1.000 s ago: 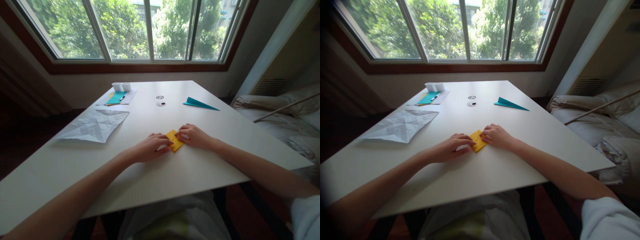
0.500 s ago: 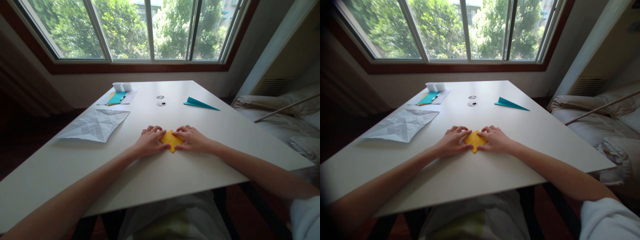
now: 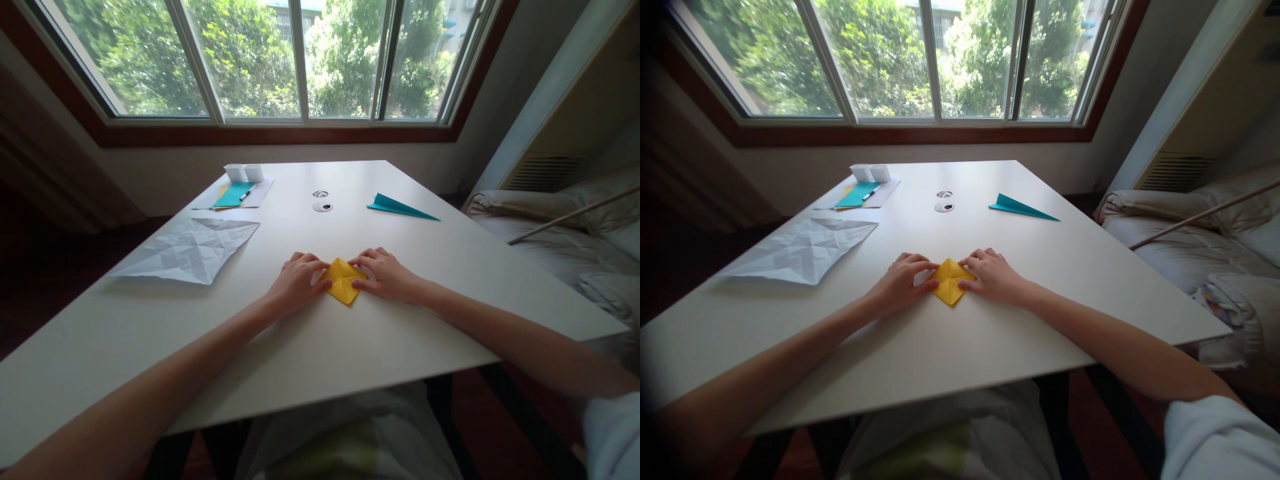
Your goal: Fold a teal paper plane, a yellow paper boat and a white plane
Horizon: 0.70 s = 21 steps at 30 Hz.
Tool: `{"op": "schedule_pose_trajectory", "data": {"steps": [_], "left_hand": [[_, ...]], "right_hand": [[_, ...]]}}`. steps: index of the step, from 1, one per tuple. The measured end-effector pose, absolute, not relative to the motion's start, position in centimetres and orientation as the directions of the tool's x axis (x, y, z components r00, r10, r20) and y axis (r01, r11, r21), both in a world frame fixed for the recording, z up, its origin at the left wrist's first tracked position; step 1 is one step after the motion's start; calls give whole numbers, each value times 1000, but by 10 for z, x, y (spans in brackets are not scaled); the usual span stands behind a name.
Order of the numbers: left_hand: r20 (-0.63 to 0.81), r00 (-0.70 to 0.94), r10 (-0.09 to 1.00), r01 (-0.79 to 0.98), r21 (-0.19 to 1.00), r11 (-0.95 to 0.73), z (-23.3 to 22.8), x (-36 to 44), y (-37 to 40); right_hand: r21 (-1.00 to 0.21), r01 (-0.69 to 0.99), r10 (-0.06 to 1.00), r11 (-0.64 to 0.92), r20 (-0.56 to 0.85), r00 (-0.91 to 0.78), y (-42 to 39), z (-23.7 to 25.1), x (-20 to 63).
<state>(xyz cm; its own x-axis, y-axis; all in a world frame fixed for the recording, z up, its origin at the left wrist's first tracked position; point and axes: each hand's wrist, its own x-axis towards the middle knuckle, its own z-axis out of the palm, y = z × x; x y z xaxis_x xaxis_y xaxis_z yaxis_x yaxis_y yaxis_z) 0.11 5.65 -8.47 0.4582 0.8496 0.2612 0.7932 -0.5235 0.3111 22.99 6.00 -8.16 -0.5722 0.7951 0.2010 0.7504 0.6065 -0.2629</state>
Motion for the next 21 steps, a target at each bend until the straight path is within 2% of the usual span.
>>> {"op": "schedule_pose_trajectory", "data": {"steps": [5,11,14,17,21], "left_hand": [[298,450,842,735,411,-539,-84,1,58],[250,437,864,717,484,-502,-81,3,55],[314,431,846,723,440,-532,-84,3,55],[368,537,759,692,322,-646,-85,1,57],[293,703,648,610,221,-761,-79,-3,57]], "right_hand": [[-343,727,804,594,246,-541,60,-83,230],[-427,710,827,559,231,-512,59,-80,228],[-440,693,820,571,264,-508,59,-80,227],[-388,649,754,654,272,-598,61,-79,229],[-359,512,611,780,260,-748,67,-78,238]]}}
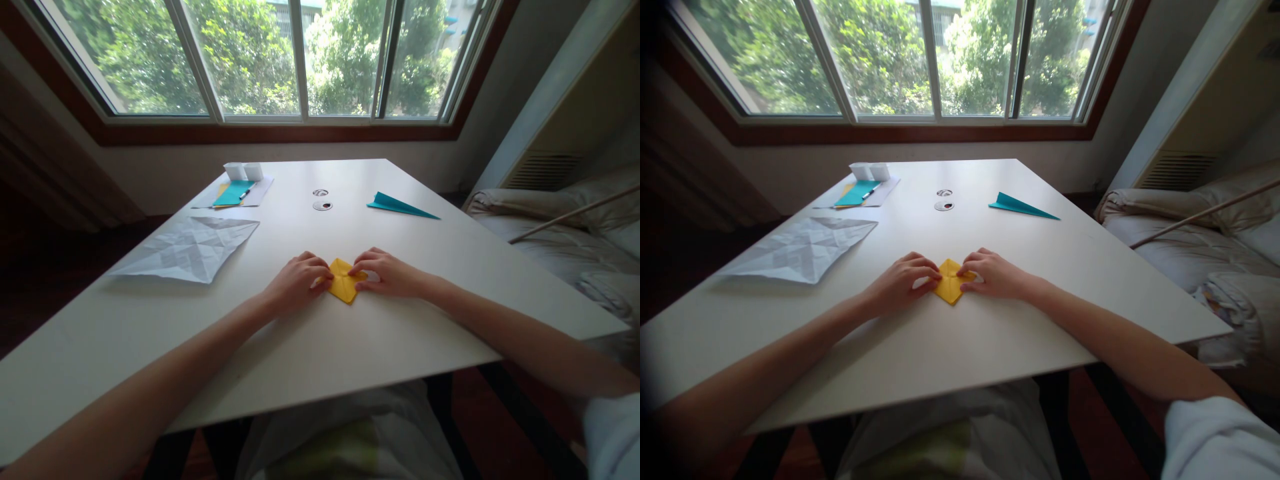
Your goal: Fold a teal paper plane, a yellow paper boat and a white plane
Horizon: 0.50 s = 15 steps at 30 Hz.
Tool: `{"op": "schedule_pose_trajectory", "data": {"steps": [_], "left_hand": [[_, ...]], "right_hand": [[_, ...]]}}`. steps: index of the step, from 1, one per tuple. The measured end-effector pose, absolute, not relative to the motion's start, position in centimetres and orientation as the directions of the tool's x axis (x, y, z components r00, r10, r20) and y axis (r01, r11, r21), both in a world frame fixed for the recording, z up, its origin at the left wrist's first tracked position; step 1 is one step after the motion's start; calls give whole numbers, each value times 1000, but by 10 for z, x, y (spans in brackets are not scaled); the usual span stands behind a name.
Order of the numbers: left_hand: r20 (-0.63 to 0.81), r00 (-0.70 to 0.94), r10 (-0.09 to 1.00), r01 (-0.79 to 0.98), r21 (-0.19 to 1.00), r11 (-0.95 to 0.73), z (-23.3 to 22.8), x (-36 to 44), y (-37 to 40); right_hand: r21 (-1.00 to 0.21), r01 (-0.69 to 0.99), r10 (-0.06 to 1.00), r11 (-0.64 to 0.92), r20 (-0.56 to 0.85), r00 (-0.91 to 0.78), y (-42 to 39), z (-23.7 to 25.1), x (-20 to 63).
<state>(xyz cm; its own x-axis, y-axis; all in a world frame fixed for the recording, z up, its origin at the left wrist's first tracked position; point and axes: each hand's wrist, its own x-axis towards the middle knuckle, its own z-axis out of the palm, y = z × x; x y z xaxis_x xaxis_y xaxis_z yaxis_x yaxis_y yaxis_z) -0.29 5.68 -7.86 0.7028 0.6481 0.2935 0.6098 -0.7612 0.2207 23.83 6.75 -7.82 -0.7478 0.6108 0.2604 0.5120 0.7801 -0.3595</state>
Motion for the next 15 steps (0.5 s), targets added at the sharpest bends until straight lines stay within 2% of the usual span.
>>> {"op": "schedule_pose_trajectory", "data": {"steps": [3,10,15], "left_hand": [[244,755,609,579,190,-793,-73,-5,56],[249,780,574,535,210,-818,-72,-9,60],[266,783,562,512,237,-825,-72,-8,61]], "right_hand": [[-361,443,543,821,250,-802,73,-78,245],[-308,414,498,857,283,-820,76,-79,246],[-314,413,500,855,286,-817,75,-79,246]]}}
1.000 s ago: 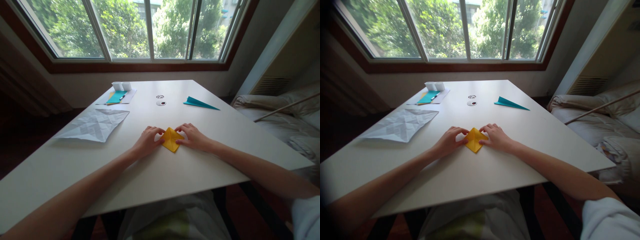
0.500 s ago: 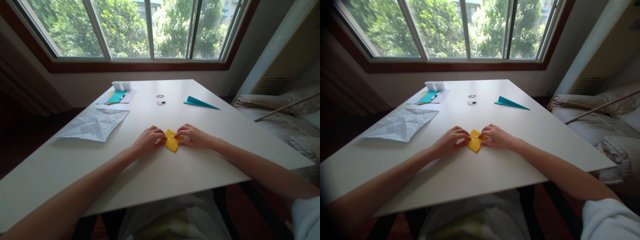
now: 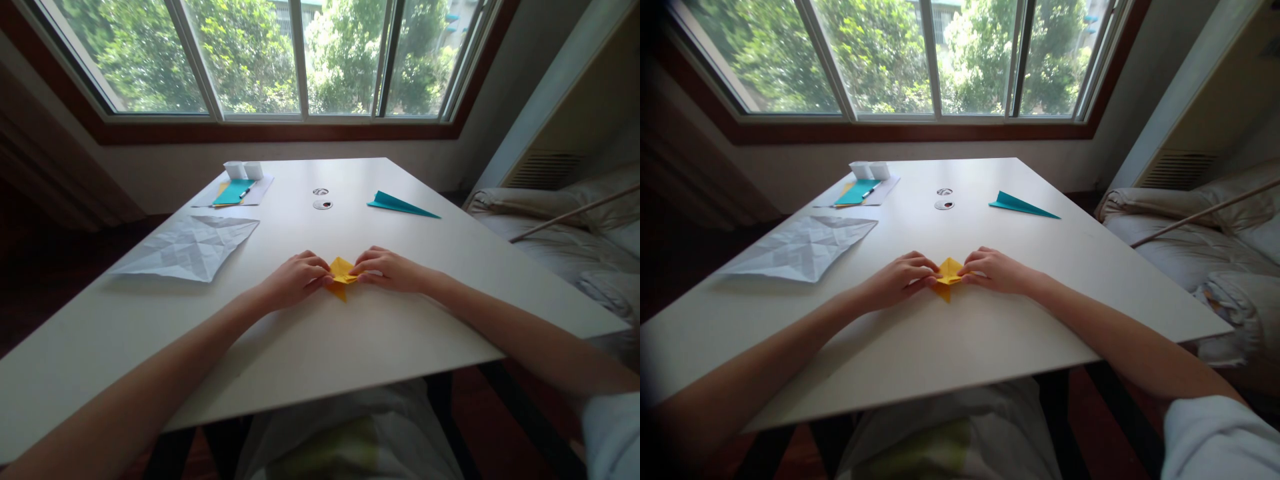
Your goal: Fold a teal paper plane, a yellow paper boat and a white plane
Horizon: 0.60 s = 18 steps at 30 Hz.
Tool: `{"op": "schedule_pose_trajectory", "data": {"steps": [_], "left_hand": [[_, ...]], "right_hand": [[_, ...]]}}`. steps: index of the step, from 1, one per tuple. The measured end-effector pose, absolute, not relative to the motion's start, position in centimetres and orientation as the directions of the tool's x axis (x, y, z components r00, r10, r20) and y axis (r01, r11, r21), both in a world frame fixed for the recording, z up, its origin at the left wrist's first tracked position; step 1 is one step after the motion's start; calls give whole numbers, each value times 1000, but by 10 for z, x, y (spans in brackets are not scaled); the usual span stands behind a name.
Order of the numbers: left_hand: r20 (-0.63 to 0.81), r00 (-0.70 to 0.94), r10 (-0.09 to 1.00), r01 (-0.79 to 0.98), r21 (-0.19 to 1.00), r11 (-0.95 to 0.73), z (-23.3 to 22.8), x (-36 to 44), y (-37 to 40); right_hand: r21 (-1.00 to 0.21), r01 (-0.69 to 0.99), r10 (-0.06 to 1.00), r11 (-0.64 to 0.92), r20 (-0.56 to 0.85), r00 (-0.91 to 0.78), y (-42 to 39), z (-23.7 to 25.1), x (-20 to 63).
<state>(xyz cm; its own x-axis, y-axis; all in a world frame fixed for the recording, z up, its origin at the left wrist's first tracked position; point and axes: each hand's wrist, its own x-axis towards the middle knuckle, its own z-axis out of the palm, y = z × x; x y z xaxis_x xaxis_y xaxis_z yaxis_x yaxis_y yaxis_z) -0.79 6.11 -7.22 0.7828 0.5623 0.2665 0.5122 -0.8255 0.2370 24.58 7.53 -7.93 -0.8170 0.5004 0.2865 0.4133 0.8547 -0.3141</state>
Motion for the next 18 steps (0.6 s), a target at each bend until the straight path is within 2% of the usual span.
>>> {"op": "schedule_pose_trajectory", "data": {"steps": [18], "left_hand": [[273,726,631,534,353,-768,-72,-6,63]], "right_hand": [[-385,488,600,783,264,-755,75,-76,241]]}}
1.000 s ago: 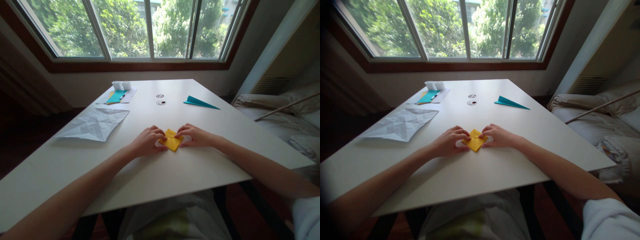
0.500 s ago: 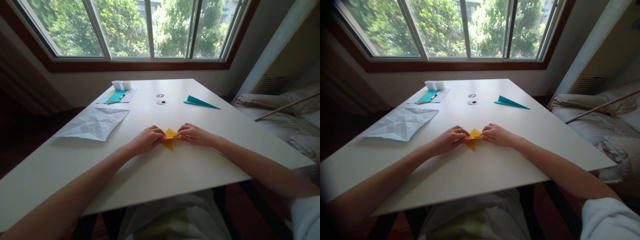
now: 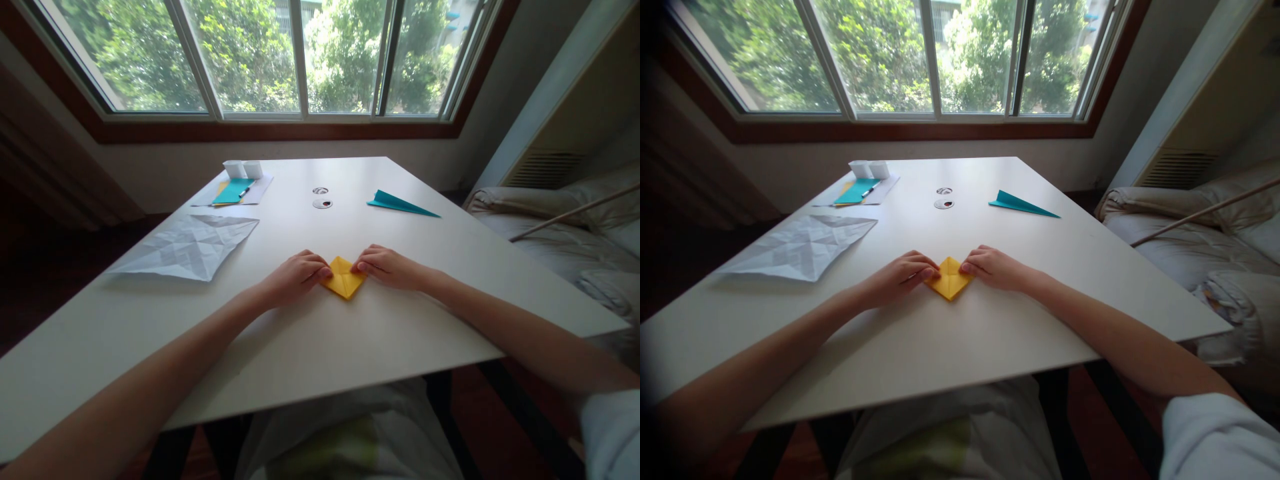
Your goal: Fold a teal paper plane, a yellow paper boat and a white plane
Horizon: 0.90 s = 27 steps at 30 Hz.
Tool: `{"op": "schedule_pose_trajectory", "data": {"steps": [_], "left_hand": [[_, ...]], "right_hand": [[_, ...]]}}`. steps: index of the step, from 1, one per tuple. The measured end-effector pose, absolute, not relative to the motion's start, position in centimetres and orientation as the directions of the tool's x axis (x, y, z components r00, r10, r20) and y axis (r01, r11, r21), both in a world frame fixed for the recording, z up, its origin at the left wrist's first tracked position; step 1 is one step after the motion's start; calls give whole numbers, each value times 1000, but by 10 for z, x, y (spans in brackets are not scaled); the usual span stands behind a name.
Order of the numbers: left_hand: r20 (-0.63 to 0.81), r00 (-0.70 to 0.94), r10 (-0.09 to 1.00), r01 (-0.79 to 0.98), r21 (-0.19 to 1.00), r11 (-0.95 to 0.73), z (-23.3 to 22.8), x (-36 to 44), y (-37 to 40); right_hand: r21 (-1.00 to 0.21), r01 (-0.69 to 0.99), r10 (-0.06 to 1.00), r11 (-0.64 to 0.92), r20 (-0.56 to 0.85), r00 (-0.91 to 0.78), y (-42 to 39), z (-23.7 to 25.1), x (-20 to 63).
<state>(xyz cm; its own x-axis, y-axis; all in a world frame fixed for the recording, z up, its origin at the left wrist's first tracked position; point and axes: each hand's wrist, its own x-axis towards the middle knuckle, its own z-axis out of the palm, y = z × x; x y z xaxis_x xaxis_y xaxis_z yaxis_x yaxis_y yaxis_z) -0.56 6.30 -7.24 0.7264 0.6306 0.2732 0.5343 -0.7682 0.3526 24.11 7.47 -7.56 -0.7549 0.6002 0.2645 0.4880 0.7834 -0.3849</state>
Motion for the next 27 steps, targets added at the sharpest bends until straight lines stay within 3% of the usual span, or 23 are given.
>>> {"op": "schedule_pose_trajectory", "data": {"steps": [4,10,16,21,27], "left_hand": [[252,733,632,553,321,-769,-75,-6,63],[208,585,784,746,242,-621,-82,-5,61],[227,564,794,734,302,-608,-84,-5,62],[301,585,753,669,345,-658,-82,-1,60],[270,716,643,549,352,-759,-77,-2,59]], "right_hand": [[-367,483,588,795,269,-763,74,-77,240],[-281,603,665,746,267,-698,74,-84,240],[-355,613,702,706,240,-670,76,-87,241],[-411,579,703,704,286,-651,73,-84,238],[-428,486,629,762,312,-712,68,-80,236]]}}
